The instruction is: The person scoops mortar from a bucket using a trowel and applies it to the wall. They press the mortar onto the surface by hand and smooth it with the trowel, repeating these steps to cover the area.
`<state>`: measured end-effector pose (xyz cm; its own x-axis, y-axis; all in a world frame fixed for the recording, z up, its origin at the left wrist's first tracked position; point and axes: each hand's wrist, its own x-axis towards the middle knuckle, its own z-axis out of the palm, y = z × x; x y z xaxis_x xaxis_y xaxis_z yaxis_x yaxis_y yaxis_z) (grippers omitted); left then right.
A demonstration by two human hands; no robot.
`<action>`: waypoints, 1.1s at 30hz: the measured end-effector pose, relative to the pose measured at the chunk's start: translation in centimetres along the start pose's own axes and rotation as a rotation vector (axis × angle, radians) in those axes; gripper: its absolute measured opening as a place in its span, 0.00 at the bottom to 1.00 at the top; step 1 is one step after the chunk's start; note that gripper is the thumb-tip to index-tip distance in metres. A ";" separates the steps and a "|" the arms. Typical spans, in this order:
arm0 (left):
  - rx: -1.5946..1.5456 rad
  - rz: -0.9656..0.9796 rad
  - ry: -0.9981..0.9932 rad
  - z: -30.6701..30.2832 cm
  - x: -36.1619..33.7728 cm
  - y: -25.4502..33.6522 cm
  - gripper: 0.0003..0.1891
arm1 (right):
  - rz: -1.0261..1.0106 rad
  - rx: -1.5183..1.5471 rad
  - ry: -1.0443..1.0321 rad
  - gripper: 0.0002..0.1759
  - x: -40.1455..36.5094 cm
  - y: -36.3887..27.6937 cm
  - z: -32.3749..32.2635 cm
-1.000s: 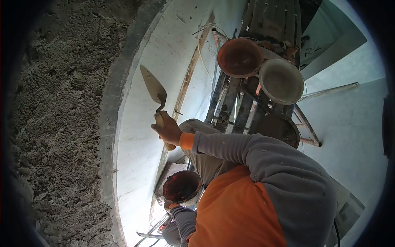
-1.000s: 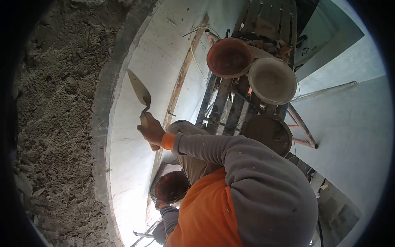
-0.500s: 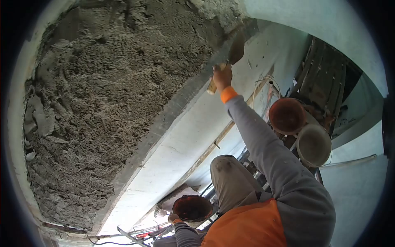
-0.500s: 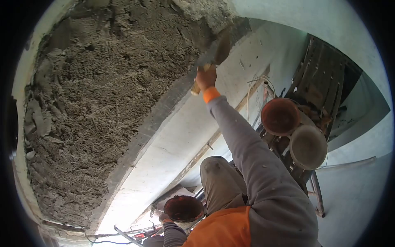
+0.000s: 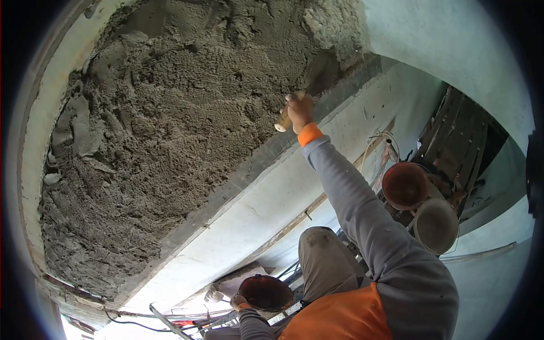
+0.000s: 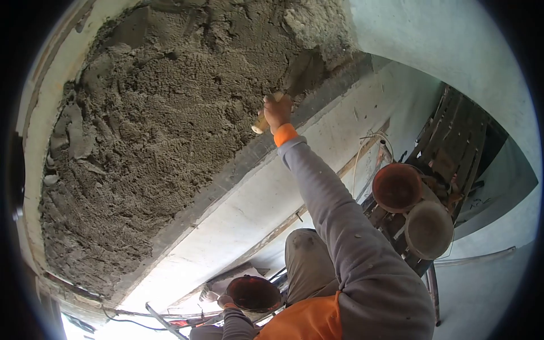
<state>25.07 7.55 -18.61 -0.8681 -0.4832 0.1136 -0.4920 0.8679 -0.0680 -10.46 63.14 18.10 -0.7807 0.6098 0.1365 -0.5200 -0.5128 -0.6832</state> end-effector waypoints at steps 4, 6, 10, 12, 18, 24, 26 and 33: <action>-0.013 -0.020 0.008 0.4 0.3 0.2 0.20 | 0.087 0.268 -0.198 0.07 -2.9 -4.6 0.7; -0.090 -0.053 0.000 0.2 0.2 0.3 0.20 | 0.197 0.425 -0.294 0.06 -3.9 -7.8 0.5; -0.261 -0.206 -0.018 -0.6 -0.2 0.3 0.21 | 0.288 0.675 -0.529 0.08 -2.8 -12.3 -2.1; -0.370 -0.283 0.004 -0.4 -0.3 0.4 0.21 | 0.045 0.509 -0.402 0.10 -3.4 -14.5 -1.9; -0.452 -0.335 0.040 -0.3 -0.4 -0.1 0.21 | -0.681 -0.158 0.463 0.16 4.4 -12.9 -1.1; -0.518 -0.365 0.018 0.4 -0.3 0.0 0.22 | -0.192 -0.741 -0.248 0.14 -2.3 -5.6 -0.8; -0.622 -0.378 0.009 -0.1 -0.1 0.1 0.21 | -0.210 -0.642 -0.469 0.27 -11.0 -1.3 -0.3; -0.045 -0.116 0.143 6.5 -1.1 -3.0 0.12 | 0.111 -0.750 -1.082 0.17 -28.9 8.0 -8.1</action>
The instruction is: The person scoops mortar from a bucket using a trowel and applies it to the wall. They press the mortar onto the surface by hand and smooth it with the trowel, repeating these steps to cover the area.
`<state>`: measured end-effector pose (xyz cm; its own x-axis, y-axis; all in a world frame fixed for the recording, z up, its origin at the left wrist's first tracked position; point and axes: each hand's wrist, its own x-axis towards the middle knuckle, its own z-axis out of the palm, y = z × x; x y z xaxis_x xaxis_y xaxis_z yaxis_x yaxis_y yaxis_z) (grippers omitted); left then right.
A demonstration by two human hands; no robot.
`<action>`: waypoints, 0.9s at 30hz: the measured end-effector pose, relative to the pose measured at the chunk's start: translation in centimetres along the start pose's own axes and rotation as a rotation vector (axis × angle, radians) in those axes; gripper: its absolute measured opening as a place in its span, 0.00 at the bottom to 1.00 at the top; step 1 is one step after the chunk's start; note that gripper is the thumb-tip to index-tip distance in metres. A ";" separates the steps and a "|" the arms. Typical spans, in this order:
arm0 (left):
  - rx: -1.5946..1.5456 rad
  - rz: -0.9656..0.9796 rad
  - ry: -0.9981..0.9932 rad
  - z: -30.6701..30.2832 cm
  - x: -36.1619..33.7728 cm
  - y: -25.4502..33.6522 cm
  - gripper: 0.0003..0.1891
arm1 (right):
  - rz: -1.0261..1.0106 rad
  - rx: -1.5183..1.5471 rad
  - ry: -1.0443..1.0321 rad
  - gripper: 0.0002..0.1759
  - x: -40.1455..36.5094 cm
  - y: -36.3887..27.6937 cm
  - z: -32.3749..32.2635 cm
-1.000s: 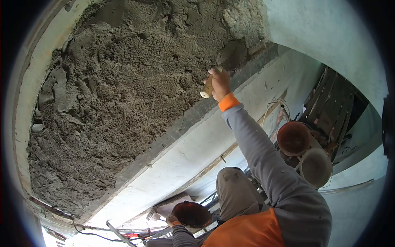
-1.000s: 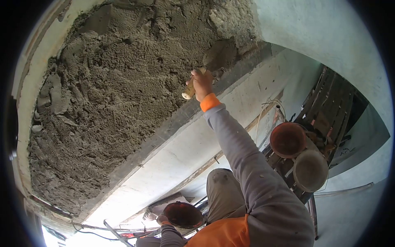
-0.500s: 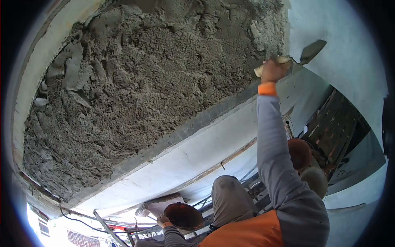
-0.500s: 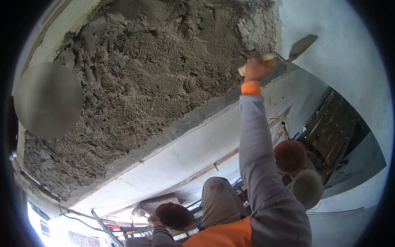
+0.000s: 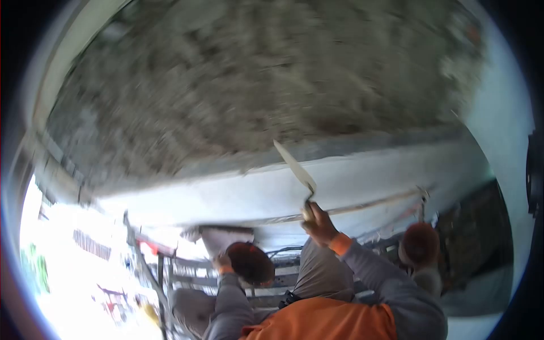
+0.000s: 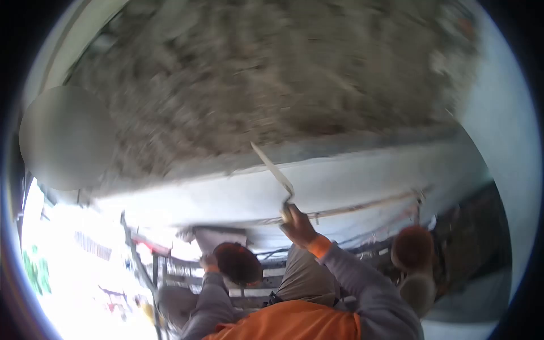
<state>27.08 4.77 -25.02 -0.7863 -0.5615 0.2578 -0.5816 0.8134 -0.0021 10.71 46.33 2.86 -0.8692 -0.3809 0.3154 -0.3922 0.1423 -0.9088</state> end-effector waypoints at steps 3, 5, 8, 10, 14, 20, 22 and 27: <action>-0.219 -0.053 0.076 -3.5 -0.2 1.8 0.11 | 0.054 -0.382 -0.501 0.16 -2.9 2.2 2.4; -0.700 -0.720 0.137 -8.4 0.1 4.0 0.09 | 0.017 -0.590 -0.879 0.16 -3.6 2.8 4.8; -0.886 -0.659 -0.028 -10.2 -0.2 3.3 0.11 | -0.119 -0.758 -1.186 0.18 -4.8 10.9 10.5; -0.897 -0.520 -0.075 -12.1 -0.6 3.8 0.11 | -0.225 -0.828 -1.296 0.18 -5.0 12.0 14.0; -0.852 -0.315 -0.149 -11.1 -0.8 5.0 0.11 | -0.148 -0.920 -1.242 0.17 -5.7 5.8 21.0; -0.912 -0.413 -0.253 -11.6 -0.4 5.0 0.11 | -0.373 -0.879 -1.367 0.19 -11.4 12.7 21.7; -0.882 -0.376 -0.249 -12.5 -0.6 4.8 0.11 | -0.335 -0.941 -1.316 0.21 -11.6 12.1 20.6; -0.935 -0.522 -0.259 -12.9 -0.5 4.7 0.11 | -0.240 -1.007 -1.311 0.20 -8.4 7.7 20.7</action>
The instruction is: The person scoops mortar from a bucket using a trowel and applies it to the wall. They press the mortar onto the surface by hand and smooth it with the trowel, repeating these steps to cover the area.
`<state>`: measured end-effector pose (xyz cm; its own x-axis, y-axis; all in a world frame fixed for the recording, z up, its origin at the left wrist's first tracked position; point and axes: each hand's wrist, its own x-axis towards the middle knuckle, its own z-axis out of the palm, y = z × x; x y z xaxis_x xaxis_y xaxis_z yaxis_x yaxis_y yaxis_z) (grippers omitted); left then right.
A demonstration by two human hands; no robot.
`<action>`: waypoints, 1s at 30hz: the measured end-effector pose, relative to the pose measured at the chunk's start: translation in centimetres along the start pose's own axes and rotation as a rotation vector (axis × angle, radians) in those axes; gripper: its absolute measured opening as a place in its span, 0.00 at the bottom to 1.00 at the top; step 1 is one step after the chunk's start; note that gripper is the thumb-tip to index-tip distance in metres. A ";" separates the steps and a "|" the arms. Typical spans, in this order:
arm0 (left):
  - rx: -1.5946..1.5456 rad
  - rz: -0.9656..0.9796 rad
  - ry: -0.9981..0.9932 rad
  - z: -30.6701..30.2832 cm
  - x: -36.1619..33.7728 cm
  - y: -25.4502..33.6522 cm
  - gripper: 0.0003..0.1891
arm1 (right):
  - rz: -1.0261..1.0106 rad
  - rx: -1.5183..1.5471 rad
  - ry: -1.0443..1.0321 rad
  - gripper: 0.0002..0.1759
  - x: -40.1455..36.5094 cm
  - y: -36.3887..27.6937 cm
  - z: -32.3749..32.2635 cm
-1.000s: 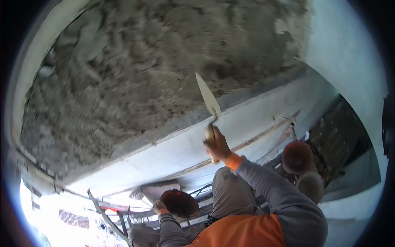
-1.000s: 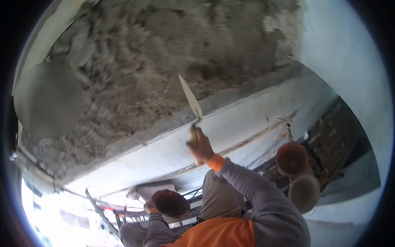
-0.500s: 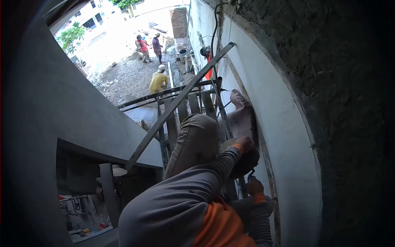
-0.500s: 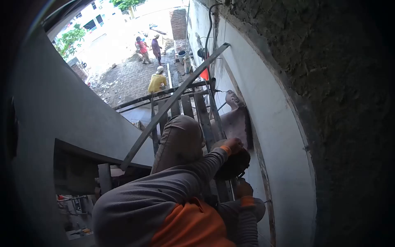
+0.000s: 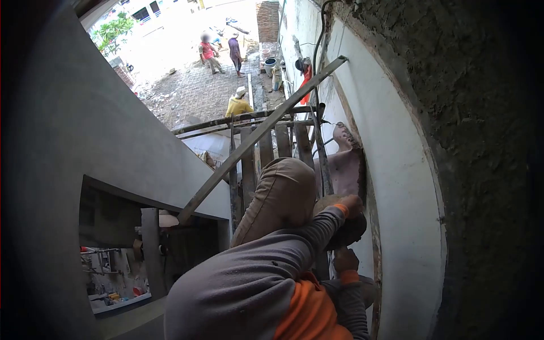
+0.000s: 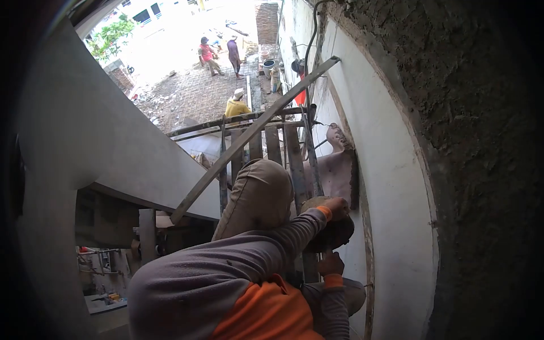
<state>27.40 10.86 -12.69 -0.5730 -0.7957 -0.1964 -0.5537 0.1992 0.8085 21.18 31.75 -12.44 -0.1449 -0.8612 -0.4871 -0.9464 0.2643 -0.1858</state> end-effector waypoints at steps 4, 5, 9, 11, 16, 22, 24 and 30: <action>-0.033 0.014 0.023 0.6 0.7 -1.2 0.11 | -0.045 -0.015 -0.030 0.19 0.5 -0.4 2.4; -0.059 0.017 0.039 0.6 0.9 -1.5 0.11 | -0.053 -0.025 -0.079 0.19 0.4 -0.3 2.2; -0.165 -0.074 0.141 0.1 0.9 -2.1 0.11 | -0.113 0.067 0.091 0.17 -0.6 0.5 1.2; -0.205 -0.100 0.130 -0.4 0.9 -2.0 0.11 | -0.059 0.174 0.265 0.17 -0.3 -0.1 0.3; -0.117 -0.044 0.122 0.6 0.9 -2.1 0.11 | -0.095 0.203 0.318 0.20 3.0 -0.1 4.8; -0.193 -0.100 0.119 -0.5 0.3 -1.6 0.11 | -0.077 -0.146 -0.228 0.37 2.1 0.3 0.3; -0.207 -0.098 0.139 -0.6 0.6 -1.8 0.11 | -0.093 -0.100 -0.078 0.35 3.1 1.3 1.1; -0.216 -0.073 0.199 0.4 1.2 -3.0 0.11 | 0.011 0.119 0.209 0.23 3.6 -0.5 4.2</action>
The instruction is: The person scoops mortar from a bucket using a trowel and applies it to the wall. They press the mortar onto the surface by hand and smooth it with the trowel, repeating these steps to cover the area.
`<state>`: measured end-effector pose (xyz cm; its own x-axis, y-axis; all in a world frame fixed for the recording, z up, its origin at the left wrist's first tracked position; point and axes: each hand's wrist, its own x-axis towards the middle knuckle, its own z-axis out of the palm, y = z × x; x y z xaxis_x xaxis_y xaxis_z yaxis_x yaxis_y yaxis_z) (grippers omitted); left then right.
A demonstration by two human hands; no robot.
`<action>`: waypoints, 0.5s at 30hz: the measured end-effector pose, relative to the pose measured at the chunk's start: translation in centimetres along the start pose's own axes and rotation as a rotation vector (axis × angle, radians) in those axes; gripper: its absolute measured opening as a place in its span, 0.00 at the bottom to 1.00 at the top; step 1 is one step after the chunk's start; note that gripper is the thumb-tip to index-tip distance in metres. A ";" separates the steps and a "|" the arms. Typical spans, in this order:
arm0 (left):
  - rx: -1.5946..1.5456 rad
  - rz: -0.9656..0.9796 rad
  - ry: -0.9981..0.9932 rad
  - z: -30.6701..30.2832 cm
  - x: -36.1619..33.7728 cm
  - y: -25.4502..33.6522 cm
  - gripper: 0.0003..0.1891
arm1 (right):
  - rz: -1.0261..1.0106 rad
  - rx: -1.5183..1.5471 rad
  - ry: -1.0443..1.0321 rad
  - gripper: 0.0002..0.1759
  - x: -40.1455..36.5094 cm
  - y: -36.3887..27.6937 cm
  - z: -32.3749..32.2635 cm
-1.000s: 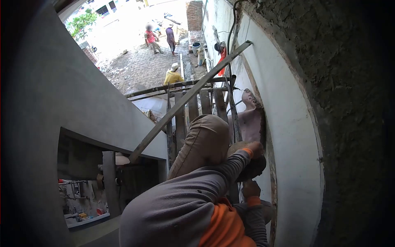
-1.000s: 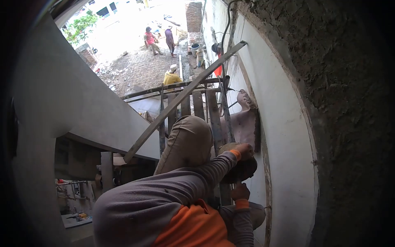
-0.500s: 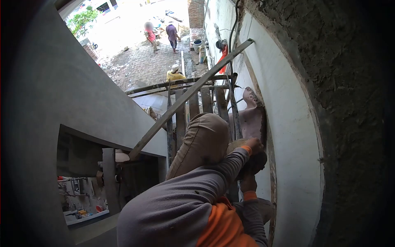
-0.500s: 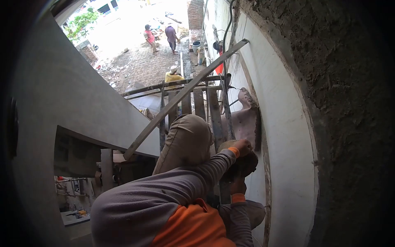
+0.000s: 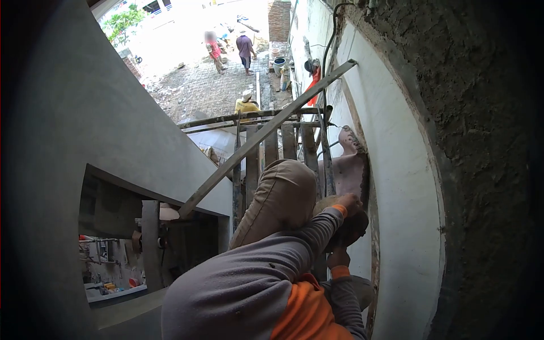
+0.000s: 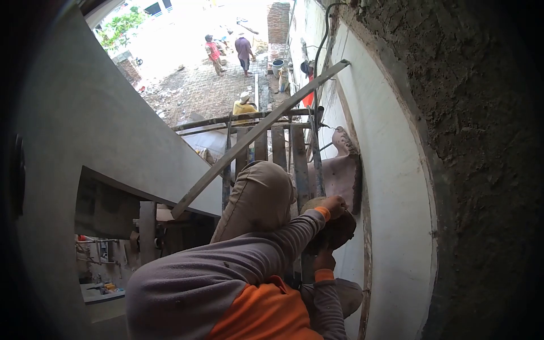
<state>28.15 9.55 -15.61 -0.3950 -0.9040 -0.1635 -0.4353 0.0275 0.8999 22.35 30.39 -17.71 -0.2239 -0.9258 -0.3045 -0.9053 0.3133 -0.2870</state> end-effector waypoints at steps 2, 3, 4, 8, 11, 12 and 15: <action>-0.016 -0.012 0.022 -0.2 0.7 -0.5 0.11 | -0.120 -0.045 -0.139 0.30 -0.2 0.7 0.4; -0.012 -0.021 0.012 -0.7 0.6 0.1 0.11 | -0.115 -0.088 -0.229 0.30 -0.8 0.6 -1.2; -0.010 -0.033 -0.001 -1.4 0.0 1.1 0.12 | -0.106 -0.132 -0.322 0.29 -1.4 0.2 -2.8; -0.021 -0.073 0.001 -0.7 0.0 0.9 0.12 | -0.026 -0.085 -0.090 0.29 0.3 0.4 -3.9; 0.026 -0.028 0.020 -0.3 0.2 0.4 0.12 | -0.016 -0.018 0.031 0.29 0.9 0.2 -1.9; 0.014 -0.044 0.022 -0.3 0.2 0.3 0.12 | -0.057 -0.068 -0.034 0.28 0.2 0.3 -1.4; -0.018 -0.076 0.032 -0.6 0.7 0.3 0.12 | -0.135 -0.171 -0.272 0.23 -1.0 0.7 -1.6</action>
<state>28.26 8.69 -15.21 -0.3351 -0.9163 -0.2194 -0.4484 -0.0496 0.8924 21.36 31.20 -16.13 -0.0143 -0.8591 -0.5116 -0.9726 0.1306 -0.1921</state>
